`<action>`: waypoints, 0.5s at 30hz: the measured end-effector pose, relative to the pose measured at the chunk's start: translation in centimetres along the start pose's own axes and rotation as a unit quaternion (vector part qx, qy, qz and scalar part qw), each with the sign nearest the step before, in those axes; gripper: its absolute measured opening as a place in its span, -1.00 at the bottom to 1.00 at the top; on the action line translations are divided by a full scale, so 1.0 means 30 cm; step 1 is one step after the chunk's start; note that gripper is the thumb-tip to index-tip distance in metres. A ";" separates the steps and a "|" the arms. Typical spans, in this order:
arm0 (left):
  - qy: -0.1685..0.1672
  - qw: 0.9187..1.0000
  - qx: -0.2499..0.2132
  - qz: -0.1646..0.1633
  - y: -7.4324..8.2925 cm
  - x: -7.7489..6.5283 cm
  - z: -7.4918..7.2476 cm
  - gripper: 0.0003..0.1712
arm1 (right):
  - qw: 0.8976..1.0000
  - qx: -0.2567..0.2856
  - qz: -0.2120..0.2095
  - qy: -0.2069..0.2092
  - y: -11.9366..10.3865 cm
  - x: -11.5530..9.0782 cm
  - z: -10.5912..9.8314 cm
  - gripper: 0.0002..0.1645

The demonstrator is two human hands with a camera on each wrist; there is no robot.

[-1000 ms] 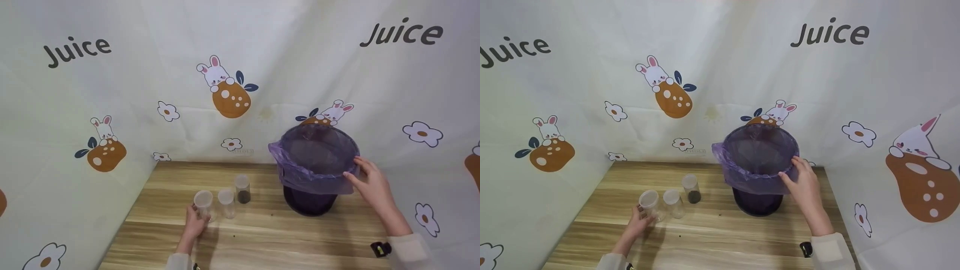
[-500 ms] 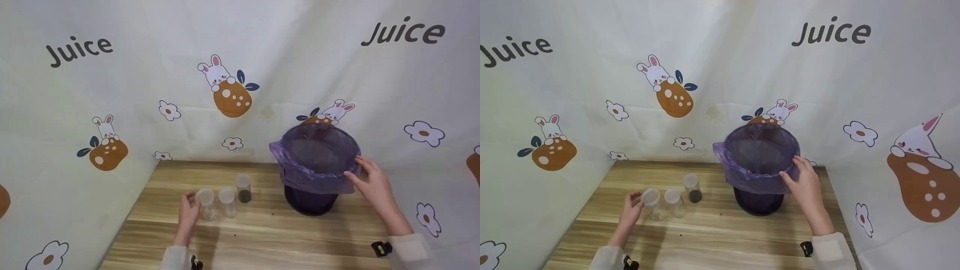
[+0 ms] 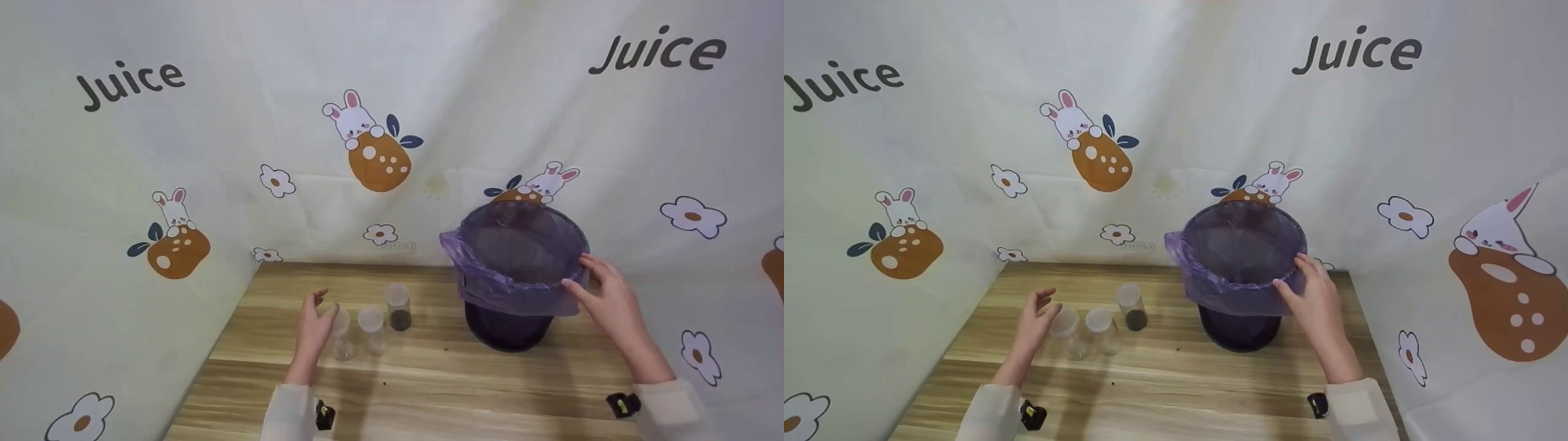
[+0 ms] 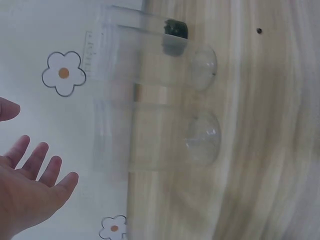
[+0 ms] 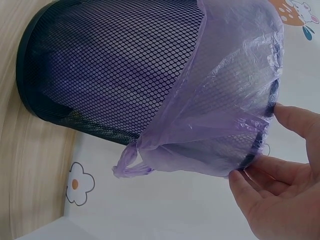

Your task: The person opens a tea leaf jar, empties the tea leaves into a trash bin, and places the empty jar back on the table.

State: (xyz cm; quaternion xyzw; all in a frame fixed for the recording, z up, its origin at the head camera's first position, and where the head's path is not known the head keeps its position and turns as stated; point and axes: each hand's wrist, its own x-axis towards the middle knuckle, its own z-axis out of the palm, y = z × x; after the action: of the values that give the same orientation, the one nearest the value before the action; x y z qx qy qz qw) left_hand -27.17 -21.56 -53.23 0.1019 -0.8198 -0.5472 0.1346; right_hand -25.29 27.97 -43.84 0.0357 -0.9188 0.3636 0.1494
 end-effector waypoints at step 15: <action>-0.049 0.995 0.038 0.075 0.125 0.016 0.120 -0.50 | 1.000 0.003 -0.016 0.013 0.005 0.004 0.006 -0.25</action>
State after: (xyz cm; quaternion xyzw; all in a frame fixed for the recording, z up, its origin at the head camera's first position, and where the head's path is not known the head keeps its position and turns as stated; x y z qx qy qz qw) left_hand -28.91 -17.15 -51.02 0.0181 -0.8512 -0.5079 0.1312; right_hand -25.49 27.97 -44.04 0.0465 -0.9150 0.3644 0.1667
